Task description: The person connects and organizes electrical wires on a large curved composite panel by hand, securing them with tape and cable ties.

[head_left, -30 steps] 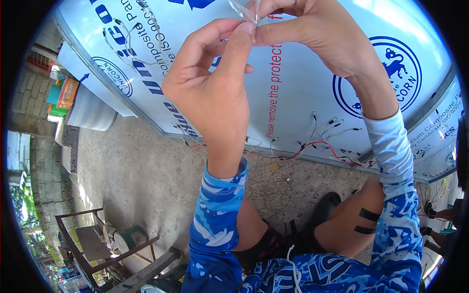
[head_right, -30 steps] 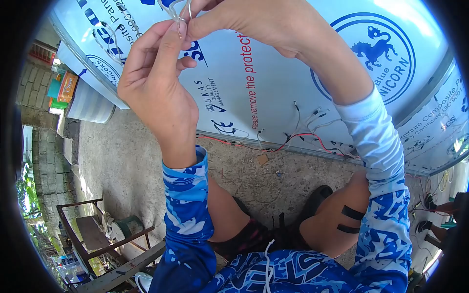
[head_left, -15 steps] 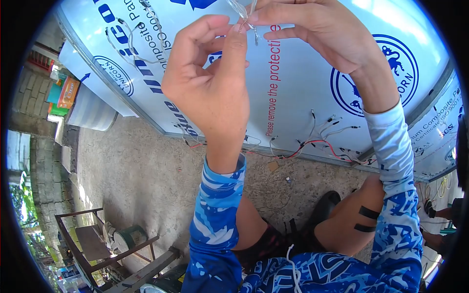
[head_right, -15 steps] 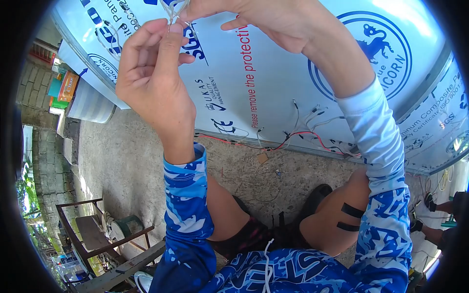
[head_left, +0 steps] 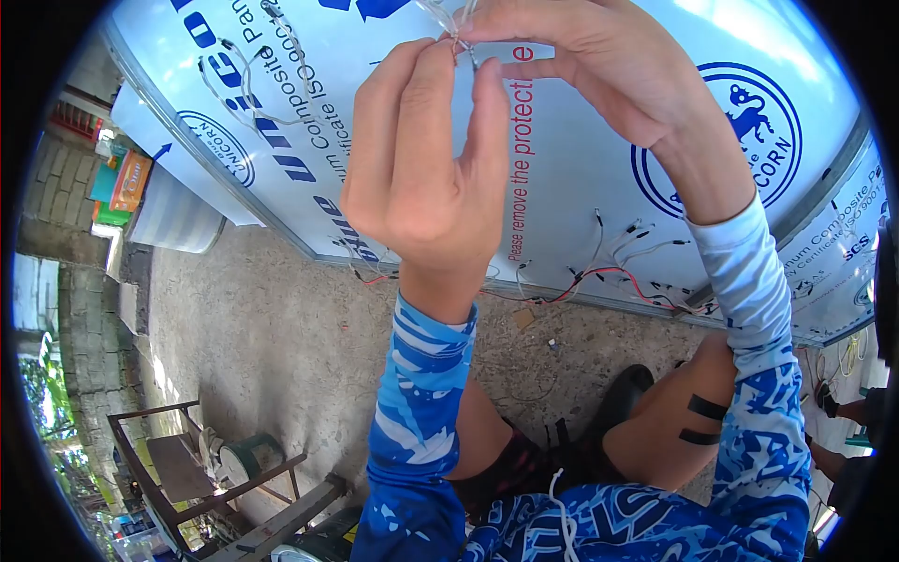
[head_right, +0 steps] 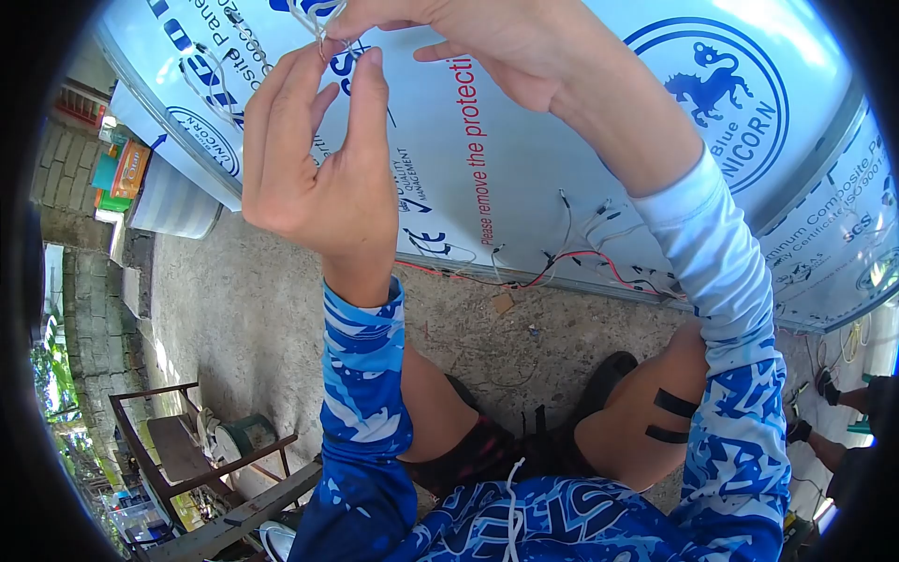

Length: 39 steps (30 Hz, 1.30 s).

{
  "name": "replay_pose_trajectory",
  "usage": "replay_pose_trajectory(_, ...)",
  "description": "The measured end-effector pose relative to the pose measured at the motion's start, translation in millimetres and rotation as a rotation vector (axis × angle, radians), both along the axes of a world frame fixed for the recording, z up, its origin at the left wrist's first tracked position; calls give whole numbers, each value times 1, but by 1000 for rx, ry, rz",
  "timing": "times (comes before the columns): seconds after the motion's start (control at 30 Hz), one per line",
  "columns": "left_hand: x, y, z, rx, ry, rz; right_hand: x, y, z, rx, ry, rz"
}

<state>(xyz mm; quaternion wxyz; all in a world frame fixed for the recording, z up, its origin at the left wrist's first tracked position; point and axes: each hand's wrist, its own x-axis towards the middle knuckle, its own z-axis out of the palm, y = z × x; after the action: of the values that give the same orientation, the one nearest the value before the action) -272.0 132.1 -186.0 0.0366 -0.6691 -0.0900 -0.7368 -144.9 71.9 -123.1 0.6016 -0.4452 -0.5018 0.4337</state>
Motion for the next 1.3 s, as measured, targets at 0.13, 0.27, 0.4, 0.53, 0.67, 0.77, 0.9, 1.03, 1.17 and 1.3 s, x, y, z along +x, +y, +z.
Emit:
replay_pose_trajectory(0.13, -1, 0, 0, -26, -2, 20, -1, 1, -3, 64, 22, 15)
replay_pose_trajectory(0.27, -2, 4, -2, -32, 11, -17, 0, 3, -4, 80, -1, 21)
replay_pose_trajectory(0.4, -3, -9, 3, -267, 10, -154, 6, 11, -10, 99, 11, 81)
replay_pose_trajectory(0.53, -15, -14, 12, -1020, -92, -955, 10, 21, -21, 237, 128, 214)
replay_pose_trajectory(0.67, -21, -6, 5, -1284, -148, -1518, 5, 19, -21, 143, 150, 191)
replay_pose_trajectory(0.77, -19, 2, -3, -1283, -159, -1878, -1, 13, -12, 119, 181, 174)
replay_pose_trajectory(0.9, -12, -8, 2, -1182, -161, -1091, 0, 10, -10, 131, 136, 58)
replay_pose_trajectory(1.03, -7, 3, -3, -361, -50, -98, -11, 9, -10, 92, 81, -125)
replay_pose_trajectory(1.17, -3, -3, -6, -260, 13, 15, -18, 8, -13, 96, 62, -142)
replay_pose_trajectory(1.3, 1, -5, -8, -497, -144, -317, -17, 5, -11, 154, 90, -40)
